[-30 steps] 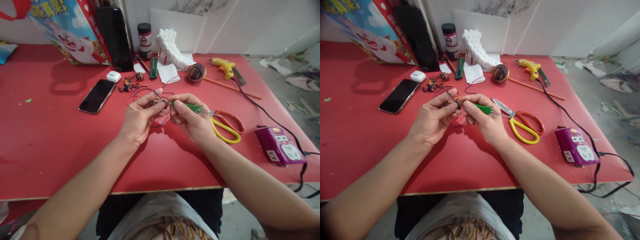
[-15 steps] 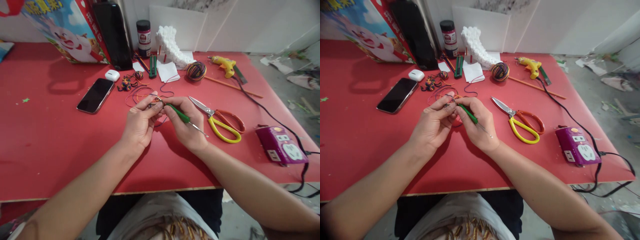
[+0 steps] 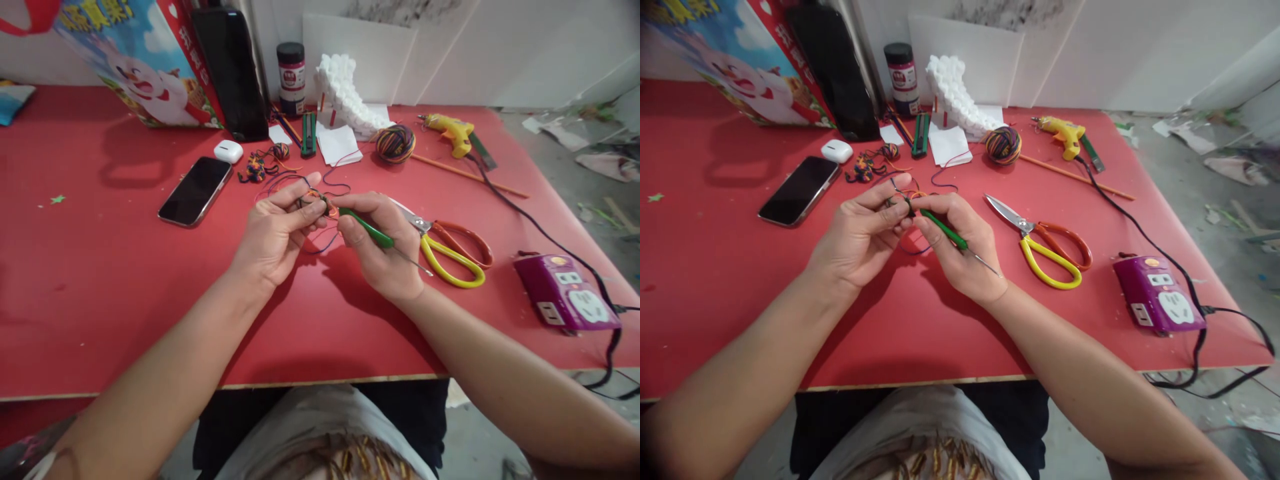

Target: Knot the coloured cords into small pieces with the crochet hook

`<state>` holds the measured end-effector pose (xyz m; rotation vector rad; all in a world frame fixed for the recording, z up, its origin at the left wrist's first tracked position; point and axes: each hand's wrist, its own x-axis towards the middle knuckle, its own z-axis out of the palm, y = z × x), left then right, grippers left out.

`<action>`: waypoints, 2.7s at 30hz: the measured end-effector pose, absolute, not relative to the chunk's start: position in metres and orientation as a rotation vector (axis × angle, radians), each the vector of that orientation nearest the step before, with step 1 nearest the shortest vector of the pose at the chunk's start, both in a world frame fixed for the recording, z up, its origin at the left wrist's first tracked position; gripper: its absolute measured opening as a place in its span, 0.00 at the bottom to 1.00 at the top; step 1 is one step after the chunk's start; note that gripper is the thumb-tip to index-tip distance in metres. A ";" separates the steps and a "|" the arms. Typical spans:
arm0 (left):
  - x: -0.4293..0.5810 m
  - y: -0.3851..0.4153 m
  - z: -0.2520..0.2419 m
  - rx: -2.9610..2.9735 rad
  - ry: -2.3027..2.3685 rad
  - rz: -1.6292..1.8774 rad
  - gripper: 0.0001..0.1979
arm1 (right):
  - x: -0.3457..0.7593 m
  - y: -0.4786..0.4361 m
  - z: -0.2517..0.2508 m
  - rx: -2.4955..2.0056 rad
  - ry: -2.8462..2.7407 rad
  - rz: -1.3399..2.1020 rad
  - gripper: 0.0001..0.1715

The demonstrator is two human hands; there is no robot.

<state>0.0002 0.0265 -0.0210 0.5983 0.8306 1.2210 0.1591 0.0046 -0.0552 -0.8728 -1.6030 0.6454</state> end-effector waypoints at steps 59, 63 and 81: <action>-0.042 0.044 -0.020 1.026 0.838 0.835 0.18 | 0.189 0.019 -0.039 -0.820 -1.379 1.366 0.14; -0.036 0.041 -0.021 1.012 0.811 0.896 0.18 | 0.184 0.020 -0.037 -0.776 -1.279 1.446 0.16; -0.017 0.033 -0.035 1.036 0.861 1.172 0.18 | 0.167 0.021 -0.045 -0.740 -0.997 1.485 0.17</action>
